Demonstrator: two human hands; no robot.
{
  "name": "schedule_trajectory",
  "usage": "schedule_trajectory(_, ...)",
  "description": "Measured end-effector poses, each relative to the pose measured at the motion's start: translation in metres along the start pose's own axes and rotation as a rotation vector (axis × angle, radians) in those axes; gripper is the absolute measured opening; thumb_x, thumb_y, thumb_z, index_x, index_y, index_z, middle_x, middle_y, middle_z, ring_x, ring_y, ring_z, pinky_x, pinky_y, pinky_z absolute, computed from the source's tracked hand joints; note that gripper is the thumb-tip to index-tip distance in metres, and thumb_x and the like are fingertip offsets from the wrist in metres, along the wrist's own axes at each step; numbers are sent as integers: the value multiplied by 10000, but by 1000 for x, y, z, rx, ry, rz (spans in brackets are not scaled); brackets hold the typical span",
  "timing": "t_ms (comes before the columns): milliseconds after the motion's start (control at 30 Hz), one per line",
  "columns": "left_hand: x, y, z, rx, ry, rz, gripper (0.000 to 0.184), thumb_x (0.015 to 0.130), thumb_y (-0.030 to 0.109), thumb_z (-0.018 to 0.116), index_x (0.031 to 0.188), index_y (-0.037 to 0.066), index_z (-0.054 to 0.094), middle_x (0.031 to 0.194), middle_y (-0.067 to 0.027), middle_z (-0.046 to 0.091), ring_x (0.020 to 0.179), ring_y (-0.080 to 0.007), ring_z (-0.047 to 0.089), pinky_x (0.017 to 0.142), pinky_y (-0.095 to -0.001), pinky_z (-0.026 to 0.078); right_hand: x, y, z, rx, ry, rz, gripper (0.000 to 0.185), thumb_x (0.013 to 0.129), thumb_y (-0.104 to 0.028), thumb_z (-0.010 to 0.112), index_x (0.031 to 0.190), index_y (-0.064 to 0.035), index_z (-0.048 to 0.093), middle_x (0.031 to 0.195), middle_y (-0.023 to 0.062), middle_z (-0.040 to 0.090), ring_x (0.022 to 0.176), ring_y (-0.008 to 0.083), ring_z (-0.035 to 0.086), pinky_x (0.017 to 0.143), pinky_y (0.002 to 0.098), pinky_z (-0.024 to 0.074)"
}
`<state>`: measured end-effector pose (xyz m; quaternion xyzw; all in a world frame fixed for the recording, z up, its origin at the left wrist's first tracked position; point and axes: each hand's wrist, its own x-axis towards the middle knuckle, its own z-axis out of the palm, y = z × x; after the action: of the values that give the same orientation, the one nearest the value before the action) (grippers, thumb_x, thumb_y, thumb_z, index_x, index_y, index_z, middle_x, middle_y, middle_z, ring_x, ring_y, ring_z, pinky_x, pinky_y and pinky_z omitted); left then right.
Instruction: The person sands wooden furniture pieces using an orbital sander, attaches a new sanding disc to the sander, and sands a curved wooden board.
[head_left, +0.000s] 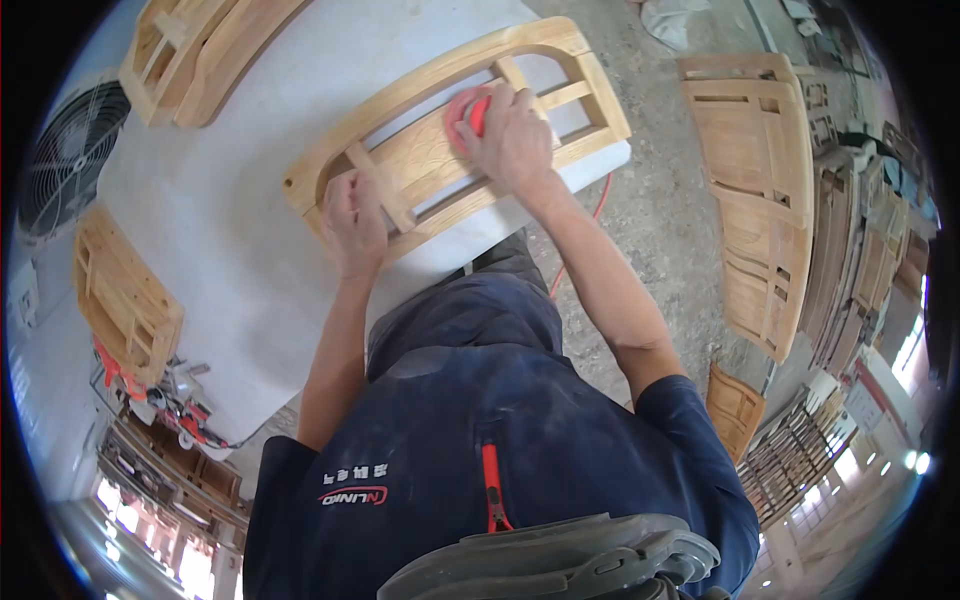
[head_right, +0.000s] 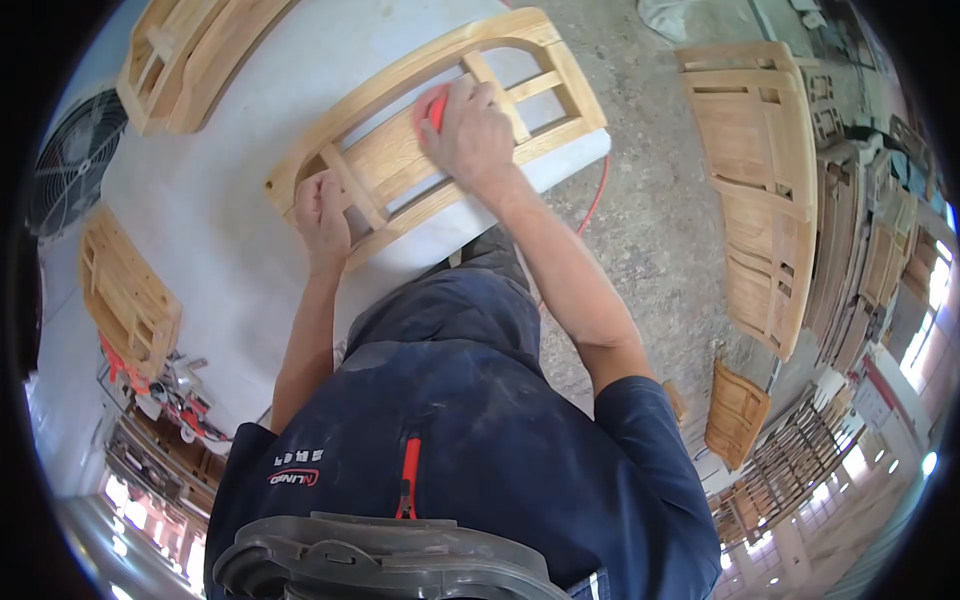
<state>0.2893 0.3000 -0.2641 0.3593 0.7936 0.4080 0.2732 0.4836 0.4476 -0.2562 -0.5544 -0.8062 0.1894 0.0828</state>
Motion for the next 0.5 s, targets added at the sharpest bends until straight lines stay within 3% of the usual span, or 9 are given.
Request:
schedule_trajectory(167,-3,-76,-63,25,184,-154,355,1094,312,626,1106,-32,715,1032,-137,721,928,-215,670,855,-358,530,7,-21,23,-25,-14,-109,589,882,-353,822,1165,72,527,1070,277,626,881,414,745,678,458,632)
schedule_trajectory(267,2,-74,-82,-48,302,-219,367,1092,321,629,1113,-37,710,1044,-124,726,938,-195,668,856,-356,531,4,-47,26,-60,-93,-162,596,877,-353,832,1165,69,526,1087,283,631,907,417,746,693,459,634)
schedule_trajectory(367,7,-63,-89,-161,289,-274,357,1097,304,628,1097,-44,711,1055,-112,731,946,-175,663,855,-345,532,0,-68,29,-91,-171,-194,612,869,-358,845,1188,60,532,1104,280,638,931,427,745,743,471,636)
schedule_trajectory(467,3,-43,-78,-258,190,-258,455,1129,381,568,1214,-38,722,1151,-144,749,1028,-203,701,911,-363,543,-6,-64,35,114,-144,-191,633,842,-410,892,1163,11,547,1040,234,660,879,447,735,781,530,606)
schedule_trajectory(500,5,-35,-73,-449,103,-257,566,1144,464,485,1338,-33,674,1248,-169,730,1124,-235,691,983,-385,526,-7,-66,24,101,-134,-210,633,842,-410,892,1163,11,547,1040,234,660,879,447,735,781,530,606)
